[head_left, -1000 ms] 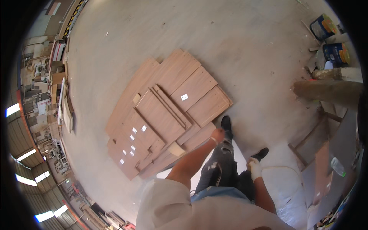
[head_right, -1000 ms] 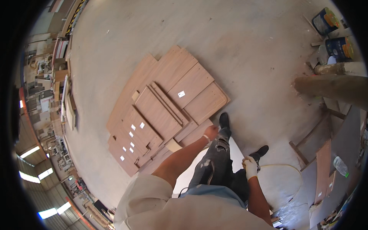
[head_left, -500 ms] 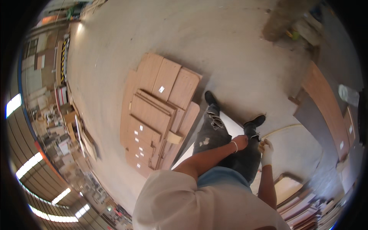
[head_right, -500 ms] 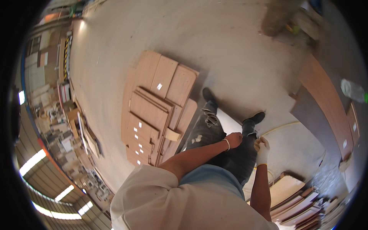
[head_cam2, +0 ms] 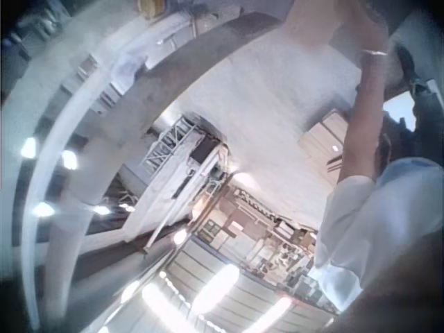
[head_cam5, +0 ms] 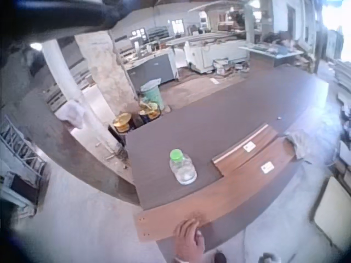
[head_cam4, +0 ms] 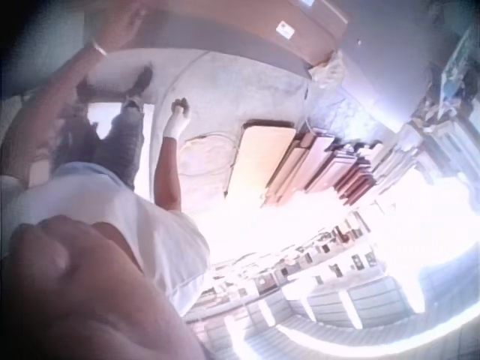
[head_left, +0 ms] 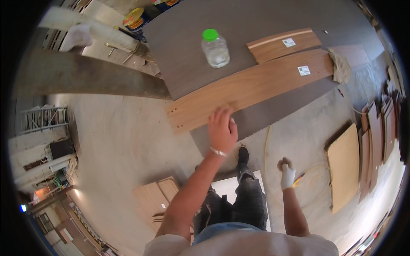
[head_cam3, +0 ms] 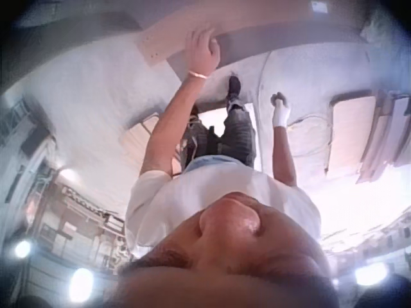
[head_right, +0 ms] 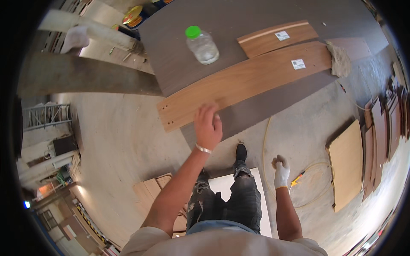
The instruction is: The person wipes multiple wooden panels on a workbench with a cloth. They pick up panels from a stack, wipe each one, and place them back. The person also uses a small tool to scrape or clean the edges of the panels.
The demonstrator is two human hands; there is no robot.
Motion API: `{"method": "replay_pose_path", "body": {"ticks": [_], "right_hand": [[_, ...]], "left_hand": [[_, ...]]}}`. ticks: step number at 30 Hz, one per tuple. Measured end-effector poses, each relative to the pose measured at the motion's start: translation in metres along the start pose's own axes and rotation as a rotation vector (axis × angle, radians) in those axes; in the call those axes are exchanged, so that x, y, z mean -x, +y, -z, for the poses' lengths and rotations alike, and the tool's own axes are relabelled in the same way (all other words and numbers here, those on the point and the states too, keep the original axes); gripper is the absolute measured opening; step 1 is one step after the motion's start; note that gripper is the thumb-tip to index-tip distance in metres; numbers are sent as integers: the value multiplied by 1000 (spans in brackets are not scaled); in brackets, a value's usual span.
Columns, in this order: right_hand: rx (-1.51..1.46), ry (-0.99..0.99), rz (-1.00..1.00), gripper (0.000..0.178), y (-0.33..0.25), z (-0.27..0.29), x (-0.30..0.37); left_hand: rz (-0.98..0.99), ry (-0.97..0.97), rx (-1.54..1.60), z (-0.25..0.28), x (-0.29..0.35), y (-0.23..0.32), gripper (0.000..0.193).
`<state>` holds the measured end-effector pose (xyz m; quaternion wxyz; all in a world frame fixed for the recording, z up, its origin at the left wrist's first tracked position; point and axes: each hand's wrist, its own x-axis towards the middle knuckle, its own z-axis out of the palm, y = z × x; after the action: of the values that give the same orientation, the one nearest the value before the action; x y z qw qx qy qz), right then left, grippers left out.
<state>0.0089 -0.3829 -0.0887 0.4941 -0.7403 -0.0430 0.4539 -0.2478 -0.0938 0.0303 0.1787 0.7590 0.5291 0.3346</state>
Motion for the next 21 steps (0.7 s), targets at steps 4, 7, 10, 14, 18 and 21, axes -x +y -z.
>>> {"method": "replay_pose_path", "body": {"ticks": [4, 7, 10, 14, 18, 21], "right_hand": [[74, 31, 309, 39, -75, -42, -37], [250, 71, 582, 42, -151, -70, -85], [489, 54, 822, 48, -217, -102, -152], [1015, 168, 1375, 55, -292, -163, -227], [1303, 418, 1321, 53, -337, -177, -313], [1536, 264, 1254, 54, -327, -199, -316]], "left_hand": [[43, -111, -425, -55, -40, -39, 61], [82, -201, -539, -71, -37, -47, 69], [109, -238, -514, -78, -43, -45, 72], [174, -272, -454, -72, -44, -46, 72], [161, -222, -420, -67, -50, -45, 67], [162, -167, -408, -67, -41, -43, 65]]}}
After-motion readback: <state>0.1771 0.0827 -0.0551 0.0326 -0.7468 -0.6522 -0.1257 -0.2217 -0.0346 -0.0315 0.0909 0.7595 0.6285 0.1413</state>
